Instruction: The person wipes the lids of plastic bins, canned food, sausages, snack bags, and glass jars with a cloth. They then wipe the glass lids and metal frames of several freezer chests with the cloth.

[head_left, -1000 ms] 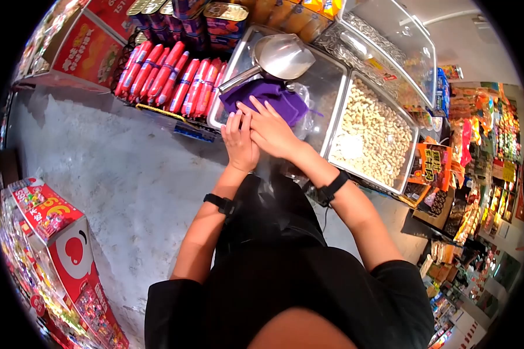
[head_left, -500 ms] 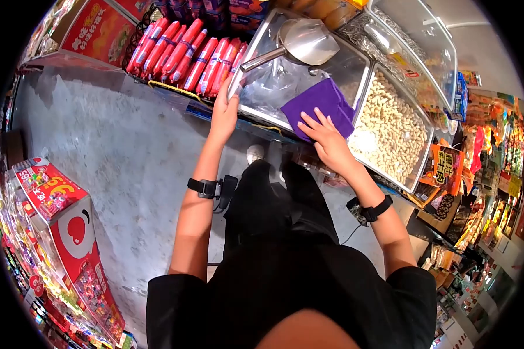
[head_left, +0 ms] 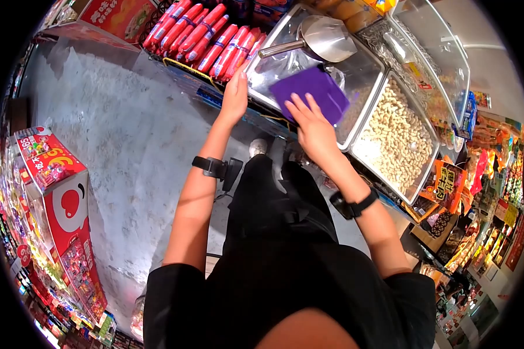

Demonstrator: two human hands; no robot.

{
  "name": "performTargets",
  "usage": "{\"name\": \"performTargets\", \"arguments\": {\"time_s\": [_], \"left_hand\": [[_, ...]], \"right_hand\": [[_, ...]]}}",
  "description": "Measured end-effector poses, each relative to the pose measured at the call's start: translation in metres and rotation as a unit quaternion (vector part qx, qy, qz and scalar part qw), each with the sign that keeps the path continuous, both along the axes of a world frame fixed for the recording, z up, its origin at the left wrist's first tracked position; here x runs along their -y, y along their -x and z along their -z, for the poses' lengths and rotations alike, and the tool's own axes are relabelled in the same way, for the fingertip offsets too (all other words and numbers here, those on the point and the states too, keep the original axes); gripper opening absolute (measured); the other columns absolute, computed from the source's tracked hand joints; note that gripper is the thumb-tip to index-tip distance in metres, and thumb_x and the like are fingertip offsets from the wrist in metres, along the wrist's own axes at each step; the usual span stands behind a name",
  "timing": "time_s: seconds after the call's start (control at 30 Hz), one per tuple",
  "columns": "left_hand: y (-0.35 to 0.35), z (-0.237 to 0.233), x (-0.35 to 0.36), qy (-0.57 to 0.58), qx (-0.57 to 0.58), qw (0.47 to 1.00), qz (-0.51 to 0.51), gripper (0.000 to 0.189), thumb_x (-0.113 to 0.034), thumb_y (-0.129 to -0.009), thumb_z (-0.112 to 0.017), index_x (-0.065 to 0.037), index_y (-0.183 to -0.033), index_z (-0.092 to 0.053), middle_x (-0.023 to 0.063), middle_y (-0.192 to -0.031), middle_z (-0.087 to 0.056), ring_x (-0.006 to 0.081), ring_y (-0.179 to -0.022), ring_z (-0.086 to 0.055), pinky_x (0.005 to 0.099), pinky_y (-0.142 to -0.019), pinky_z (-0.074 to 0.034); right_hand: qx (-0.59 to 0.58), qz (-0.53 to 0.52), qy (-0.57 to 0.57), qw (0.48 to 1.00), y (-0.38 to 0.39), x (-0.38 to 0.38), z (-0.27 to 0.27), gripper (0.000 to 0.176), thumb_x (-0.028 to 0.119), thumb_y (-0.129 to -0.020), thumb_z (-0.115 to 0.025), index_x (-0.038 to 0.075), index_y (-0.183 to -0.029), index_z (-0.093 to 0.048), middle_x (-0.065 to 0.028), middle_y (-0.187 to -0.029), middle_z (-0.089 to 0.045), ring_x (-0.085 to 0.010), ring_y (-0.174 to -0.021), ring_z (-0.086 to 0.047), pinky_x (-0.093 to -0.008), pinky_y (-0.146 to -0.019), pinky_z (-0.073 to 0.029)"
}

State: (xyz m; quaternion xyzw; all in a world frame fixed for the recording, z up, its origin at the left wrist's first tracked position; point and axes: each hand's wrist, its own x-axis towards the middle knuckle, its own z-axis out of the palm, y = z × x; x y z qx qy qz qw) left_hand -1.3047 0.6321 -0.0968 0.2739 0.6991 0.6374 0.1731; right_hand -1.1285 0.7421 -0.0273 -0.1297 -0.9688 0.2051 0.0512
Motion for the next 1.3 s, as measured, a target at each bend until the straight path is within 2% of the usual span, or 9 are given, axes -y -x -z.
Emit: {"name": "performTargets", "arguments": {"time_s": [0.13, 0.33, 0.77, 0.83, 0.97, 1.07, 1.17, 1.27, 1.3], "left_hand": [[-0.002, 0.003, -0.002, 0.005, 0.014, 1.0, -0.021, 0.042, -0.024, -0.098, -0.028, 0.004, -0.123, -0.045, 0.0159, -0.116, -0.055, 0.0214, -0.11, -0.05, 0.0293, -0.096, -0.034], [-0.012, -0.004, -0.009, -0.033, 0.05, 0.996, -0.067, 0.045, -0.029, -0.099, -0.026, 0.002, -0.124, -0.047, 0.0127, -0.125, -0.05, 0.0201, -0.118, -0.043, 0.0295, -0.101, -0.029], [-0.015, 0.013, -0.009, -0.061, 0.094, 0.988, -0.107, 0.045, -0.028, -0.097, -0.032, 0.002, -0.13, -0.035, 0.0148, -0.125, -0.048, 0.0252, -0.113, -0.046, 0.0343, -0.098, -0.033], [-0.026, 0.024, -0.005, 0.138, -0.133, 0.94, -0.282, 0.044, -0.015, -0.091, -0.045, 0.005, -0.129, -0.034, 0.0224, -0.124, -0.042, 0.0324, -0.112, -0.042, 0.0387, -0.099, -0.03], [-0.091, -0.044, -0.019, 0.012, -0.305, 0.922, -0.238, 0.043, -0.01, -0.084, -0.047, 0.007, -0.123, -0.04, 0.0238, -0.125, -0.036, 0.0371, -0.117, -0.034, 0.0448, -0.1, -0.024], [-0.103, -0.095, -0.063, -0.017, -0.379, 0.924, -0.045, 0.039, -0.005, -0.078, -0.051, 0.002, -0.116, -0.048, 0.0215, -0.121, -0.041, 0.0364, -0.115, -0.037, 0.0442, -0.099, -0.027], [-0.103, -0.158, -0.127, -0.035, -0.399, 0.909, 0.114, 0.039, -0.004, -0.074, -0.053, -0.002, -0.114, -0.051, 0.0169, -0.123, -0.046, 0.0348, -0.116, -0.041, 0.047, -0.099, -0.029], [-0.106, -0.186, -0.192, -0.01, -0.457, 0.873, 0.169, 0.044, -0.01, -0.078, -0.055, -0.004, -0.121, -0.046, 0.0139, -0.131, -0.041, 0.0314, -0.125, -0.035, 0.0474, -0.103, -0.025], [-0.108, -0.19, -0.214, -0.001, -0.468, 0.867, 0.17, 0.046, -0.013, -0.08, -0.055, -0.005, -0.123, -0.044, 0.0129, -0.134, -0.039, 0.0306, -0.127, -0.033, 0.0475, -0.104, -0.024]], "right_hand": [[0.055, 0.039, 0.007, 0.998, -0.062, -0.014, -0.011, 0.055, -0.003, -0.071, -0.049, 0.012, -0.124, -0.048, -0.0077, -0.132, -0.044, -0.0334, -0.124, -0.037, -0.0396, -0.096, -0.041], [0.047, -0.09, 0.113, 0.988, -0.028, -0.022, -0.005, 0.062, -0.005, -0.069, -0.046, 0.007, -0.13, -0.04, -0.0091, -0.141, -0.032, -0.0374, -0.134, -0.017, -0.0486, -0.108, -0.015], [-0.064, -0.064, -0.116, 0.989, 0.055, 0.016, 0.008, 0.053, 0.015, -0.063, -0.064, 0.007, -0.115, -0.052, -0.0088, -0.118, -0.049, -0.0329, -0.103, -0.046, -0.0415, -0.08, -0.042], [-0.035, -0.076, -0.067, 0.994, 0.035, 0.005, 0.006, 0.051, 0.013, -0.063, -0.064, 0.008, -0.112, -0.052, -0.0082, -0.115, -0.049, -0.0309, -0.099, -0.047, -0.0394, -0.075, -0.044], [-0.073, -0.052, 0.172, 0.981, -0.031, -0.042, 0.015, 0.036, 0.008, -0.072, -0.057, 0.0, -0.107, -0.054, -0.0128, -0.101, -0.057, -0.0267, -0.091, -0.054, -0.0371, -0.08, -0.045], [-0.055, 0.123, 0.519, 0.844, -0.087, -0.08, -0.009, 0.029, 0.012, -0.082, -0.052, 0.0, -0.108, -0.056, -0.0099, -0.095, -0.061, -0.0176, -0.089, -0.055, -0.0282, -0.081, -0.044], [-0.261, 0.287, 0.724, 0.571, -0.137, -0.121, -0.041, 0.037, 0.009, -0.081, -0.05, 0.0, -0.118, -0.049, -0.0093, -0.105, -0.056, -0.0158, -0.089, -0.056, -0.0287, -0.079, -0.049], [-0.463, 0.223, 0.717, 0.471, -0.193, -0.174, -0.086, 0.034, 0.017, -0.084, -0.051, 0.004, -0.115, -0.049, -0.0105, -0.109, -0.057, -0.0218, -0.097, -0.057, -0.0348, -0.085, -0.048], [-0.523, 0.234, 0.644, 0.507, -0.2, -0.186, -0.116, 0.036, 0.017, -0.085, -0.049, 0.002, -0.118, -0.048, -0.011, -0.111, -0.056, -0.0218, -0.101, -0.056, -0.0346, -0.088, -0.046]]}}
